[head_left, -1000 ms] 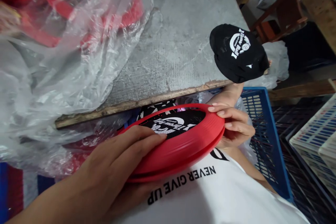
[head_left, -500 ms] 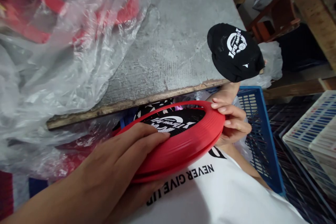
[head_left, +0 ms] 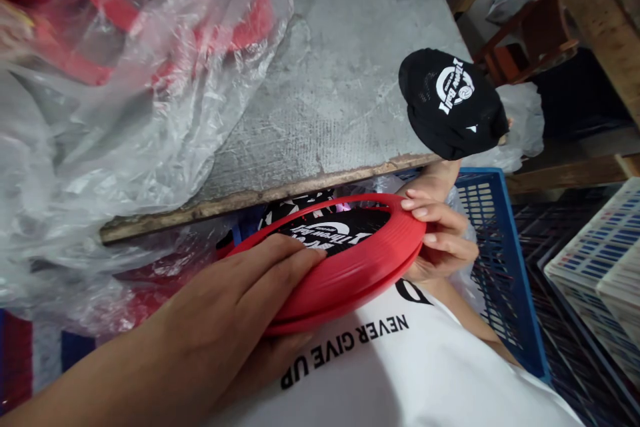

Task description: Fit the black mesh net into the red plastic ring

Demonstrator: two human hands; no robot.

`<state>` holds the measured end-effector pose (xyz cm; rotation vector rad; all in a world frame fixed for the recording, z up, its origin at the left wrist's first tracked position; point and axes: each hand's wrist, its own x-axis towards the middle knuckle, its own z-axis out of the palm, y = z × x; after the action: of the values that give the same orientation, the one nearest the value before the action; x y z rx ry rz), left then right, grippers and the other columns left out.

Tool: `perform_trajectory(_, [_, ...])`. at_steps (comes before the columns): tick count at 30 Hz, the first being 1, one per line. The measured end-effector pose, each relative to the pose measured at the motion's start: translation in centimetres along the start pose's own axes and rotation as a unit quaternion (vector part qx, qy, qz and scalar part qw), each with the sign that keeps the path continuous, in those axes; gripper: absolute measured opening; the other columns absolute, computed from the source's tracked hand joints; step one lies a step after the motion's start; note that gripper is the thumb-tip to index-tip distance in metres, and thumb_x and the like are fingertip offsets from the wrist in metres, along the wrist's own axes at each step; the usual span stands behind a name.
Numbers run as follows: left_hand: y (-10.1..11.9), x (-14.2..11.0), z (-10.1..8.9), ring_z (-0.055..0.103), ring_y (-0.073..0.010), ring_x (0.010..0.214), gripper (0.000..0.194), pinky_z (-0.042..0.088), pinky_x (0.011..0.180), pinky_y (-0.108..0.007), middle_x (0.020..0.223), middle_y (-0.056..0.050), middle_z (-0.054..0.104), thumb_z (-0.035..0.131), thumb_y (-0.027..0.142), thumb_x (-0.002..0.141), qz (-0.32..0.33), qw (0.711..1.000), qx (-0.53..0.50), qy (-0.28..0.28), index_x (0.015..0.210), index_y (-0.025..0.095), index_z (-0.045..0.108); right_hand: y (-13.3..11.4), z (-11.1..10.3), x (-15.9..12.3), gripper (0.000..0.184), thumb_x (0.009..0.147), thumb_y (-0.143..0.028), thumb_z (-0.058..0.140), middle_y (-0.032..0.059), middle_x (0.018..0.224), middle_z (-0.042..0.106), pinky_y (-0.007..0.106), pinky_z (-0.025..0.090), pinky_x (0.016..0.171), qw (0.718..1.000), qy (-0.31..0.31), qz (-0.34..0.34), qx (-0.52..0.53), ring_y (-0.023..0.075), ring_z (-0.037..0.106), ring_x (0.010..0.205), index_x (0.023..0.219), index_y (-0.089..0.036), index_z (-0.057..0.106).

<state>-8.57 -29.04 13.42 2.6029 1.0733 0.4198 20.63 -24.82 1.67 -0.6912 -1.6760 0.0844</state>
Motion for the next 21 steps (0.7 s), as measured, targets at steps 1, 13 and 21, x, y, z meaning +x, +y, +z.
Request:
perform_trajectory(1, [0.0, 0.1, 0.0, 0.065, -0.0199, 0.113, 0.051, 0.054, 0.101, -0.028, 0.127, -0.003, 0.065, 0.045, 0.049, 0.097, 0.005, 1.0, -0.002, 0.003, 0.141, 0.024, 0.048, -0.1, 0.1, 0.3, 0.03, 0.098, -0.036, 0.069, 0.0034, 0.109, 0.054, 0.052, 0.054, 0.09, 1.0, 0.016, -0.02, 0.017, 0.0251, 0.063, 0.094, 0.105, -0.025, 0.042])
perform_trajectory(13, [-0.4, 0.9, -0.7, 0.062, -0.0194, 0.114, 0.049, 0.05, 0.1, -0.027, 0.128, -0.005, 0.062, 0.053, 0.036, 0.092, -0.008, 0.993, -0.098, -0.067, 0.139, 0.022, 0.046, -0.7, 0.1, 1.6, 0.032, 0.096, -0.024, 0.068, 0.008, 0.114, 0.058, 0.053, 0.053, 0.088, 0.997, 0.002, -0.015, 0.08, 0.0264, 0.065, 0.096, 0.119, -0.016, 0.048])
perform_trajectory(21, [0.0, 3.8, -2.8, 0.063, -0.0184, 0.094, 0.042, 0.052, 0.086, -0.026, 0.109, -0.006, 0.064, 0.059, 0.031, 0.086, -0.083, 0.956, -0.234, -0.156, 0.126, 0.018, 0.058, 0.1, -3.3, 5.2, 0.038, 0.1, -0.046, 0.064, 0.0121, 0.11, 0.064, 0.057, 0.049, 0.093, 0.96, -0.28, -0.022, -0.005, 0.0351, 0.062, 0.097, 0.127, -0.02, 0.06])
